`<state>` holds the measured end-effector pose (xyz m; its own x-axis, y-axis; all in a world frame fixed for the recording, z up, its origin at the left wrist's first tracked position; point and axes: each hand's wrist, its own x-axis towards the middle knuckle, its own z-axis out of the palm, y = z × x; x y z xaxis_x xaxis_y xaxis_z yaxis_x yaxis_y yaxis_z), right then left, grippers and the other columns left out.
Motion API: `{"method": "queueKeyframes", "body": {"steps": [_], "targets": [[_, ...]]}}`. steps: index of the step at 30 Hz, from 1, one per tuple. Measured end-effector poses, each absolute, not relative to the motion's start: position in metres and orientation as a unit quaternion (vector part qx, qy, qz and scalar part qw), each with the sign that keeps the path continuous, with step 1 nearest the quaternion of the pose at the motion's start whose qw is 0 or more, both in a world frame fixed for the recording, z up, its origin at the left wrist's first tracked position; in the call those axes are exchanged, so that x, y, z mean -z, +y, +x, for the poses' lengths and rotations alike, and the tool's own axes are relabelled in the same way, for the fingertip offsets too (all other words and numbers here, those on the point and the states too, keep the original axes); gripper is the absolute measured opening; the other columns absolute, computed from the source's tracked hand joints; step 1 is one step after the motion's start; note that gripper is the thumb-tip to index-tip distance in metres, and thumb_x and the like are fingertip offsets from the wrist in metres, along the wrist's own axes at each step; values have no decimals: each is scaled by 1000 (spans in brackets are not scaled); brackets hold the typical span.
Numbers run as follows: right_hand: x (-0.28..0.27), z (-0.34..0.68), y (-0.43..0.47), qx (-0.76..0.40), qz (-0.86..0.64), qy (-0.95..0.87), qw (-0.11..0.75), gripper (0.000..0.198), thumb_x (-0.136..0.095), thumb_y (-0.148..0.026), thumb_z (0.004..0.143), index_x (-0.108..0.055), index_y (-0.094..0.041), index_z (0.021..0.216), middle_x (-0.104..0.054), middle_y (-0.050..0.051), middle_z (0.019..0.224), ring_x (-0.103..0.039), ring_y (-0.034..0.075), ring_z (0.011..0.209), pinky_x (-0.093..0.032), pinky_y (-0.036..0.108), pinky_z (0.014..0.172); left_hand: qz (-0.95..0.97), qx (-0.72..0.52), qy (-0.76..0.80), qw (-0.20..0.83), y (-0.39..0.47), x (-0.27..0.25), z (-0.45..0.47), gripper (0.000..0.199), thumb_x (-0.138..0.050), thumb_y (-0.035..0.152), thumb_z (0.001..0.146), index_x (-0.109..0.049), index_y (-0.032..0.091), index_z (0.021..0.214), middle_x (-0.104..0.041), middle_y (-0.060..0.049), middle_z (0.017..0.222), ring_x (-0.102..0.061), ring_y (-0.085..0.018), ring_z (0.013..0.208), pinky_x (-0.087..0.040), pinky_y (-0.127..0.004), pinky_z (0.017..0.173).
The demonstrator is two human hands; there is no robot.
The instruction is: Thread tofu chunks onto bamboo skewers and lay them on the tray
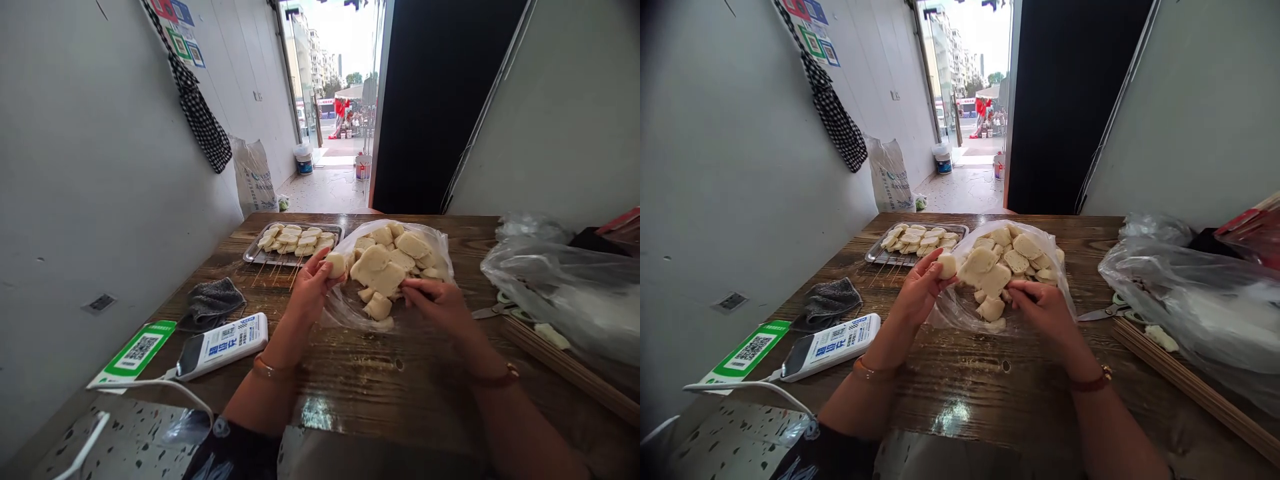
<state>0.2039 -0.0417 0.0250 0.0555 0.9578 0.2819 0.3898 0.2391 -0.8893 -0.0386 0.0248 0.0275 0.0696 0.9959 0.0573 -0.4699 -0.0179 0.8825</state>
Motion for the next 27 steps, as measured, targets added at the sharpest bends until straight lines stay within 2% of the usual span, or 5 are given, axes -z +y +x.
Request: {"method": "queueKeyframes", "body": {"steps": [7,10,16,21,27], "targets": [[-35,223,-41,-273,-505,-423,701,21,-71,-38,77,-71,-19,86,-58,-4,60,-43,7,44,-35,21,41,691,-452,432,362,14,-26,-29,31,-66,26,76,-67,17,106,-64,-2,84,-57,-13,72,-47,-25,68],[-34,227,-39,-290,-488,-395,722,22,-72,-37,76,-69,-19,88,-57,-4,60,-43,7,42,-30,20,37,795,-358,429,234,12,-24,-26,31,-61,19,76,-68,19,106,-66,-2,83,-57,-16,74,-48,-29,72],[-33,225,-36,-322,-466,-385,729,20,-73,-33,74,-70,-19,88,-57,-4,59,-42,6,42,-29,19,38,881,-221,412,77,13,-17,-22,29,-58,17,79,-70,21,105,-67,-9,104,-61,-25,97,-48,-38,89],[-40,225,-36,-309,-464,-379,739,21,-72,-35,72,-69,-18,85,-56,-5,57,-41,5,41,-27,20,37,862,-259,435,33,20,-12,-25,33,-51,15,84,-68,17,113,-63,-13,108,-59,-25,101,-48,-41,92],[-45,232,-37,-299,-449,-353,765,24,-71,-38,73,-68,-19,87,-56,-5,58,-40,5,39,-25,19,36,820,-353,435,118,24,-10,-24,24,-53,19,86,-70,16,103,-65,-7,93,-61,-18,84,-49,-32,82]]}}
